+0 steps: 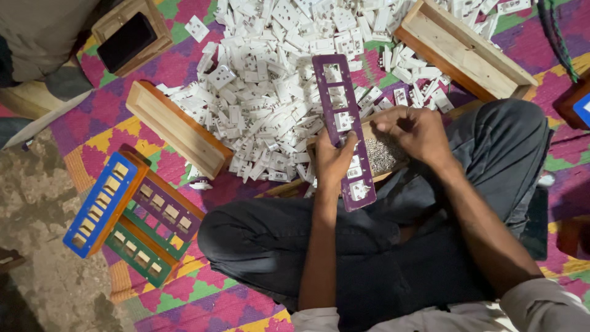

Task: The person sits on a mat and assembles white plastic electrical sockets into a purple multi-gang frame. They pick sockets from a large pile, insert them into the frame, and secure them with small metal screws from a wooden box. The person also handles a green multi-gang frame and a red socket.

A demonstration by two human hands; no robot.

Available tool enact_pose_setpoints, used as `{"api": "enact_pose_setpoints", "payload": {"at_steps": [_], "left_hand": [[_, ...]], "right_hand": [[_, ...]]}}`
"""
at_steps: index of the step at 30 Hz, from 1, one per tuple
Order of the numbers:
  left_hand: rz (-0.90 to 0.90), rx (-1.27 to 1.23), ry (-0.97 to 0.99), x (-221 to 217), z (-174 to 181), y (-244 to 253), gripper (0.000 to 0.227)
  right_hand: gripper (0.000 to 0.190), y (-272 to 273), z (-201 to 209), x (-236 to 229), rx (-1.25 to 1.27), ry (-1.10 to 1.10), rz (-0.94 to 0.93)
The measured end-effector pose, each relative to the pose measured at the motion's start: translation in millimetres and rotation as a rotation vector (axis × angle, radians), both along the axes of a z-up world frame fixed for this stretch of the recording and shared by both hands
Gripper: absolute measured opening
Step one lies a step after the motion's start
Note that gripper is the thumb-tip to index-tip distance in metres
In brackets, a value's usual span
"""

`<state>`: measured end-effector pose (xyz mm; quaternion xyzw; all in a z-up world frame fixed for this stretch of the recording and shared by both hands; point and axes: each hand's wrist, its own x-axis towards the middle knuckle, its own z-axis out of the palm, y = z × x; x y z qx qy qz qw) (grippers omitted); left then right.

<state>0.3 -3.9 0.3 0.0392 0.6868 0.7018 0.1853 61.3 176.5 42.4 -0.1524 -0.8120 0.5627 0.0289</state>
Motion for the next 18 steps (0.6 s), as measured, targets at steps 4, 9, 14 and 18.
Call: {"api": "enact_pose_setpoints", "payload": {"at_steps": [4, 9, 14, 18], "left_hand": [[-0.034, 0.130, 0.036, 2.3, 3.9, 3.2, 0.021], [-0.075, 0.044, 0.028, 3.7, 7.8, 6.4, 0.023], [-0.072, 0.011, 0.268, 4.4, 9.3, 7.1, 0.026], [-0.090, 0.071, 0.242, 5.5, 4.7, 3.2, 0.027]], "right_hand": [[0.019, -5.9, -17.8, -8.9, -0.211, 0.055, -0.035], [0.021, -7.3, -46.3, -16.3, -0.367, 0.015, -0.093], [0.021, -4.7, -56.9, -12.8, -0.428, -0.032, -0.162], [0.018, -10.6, -42.1, -12.9, -0.328, 0.028, -0.128]]}}
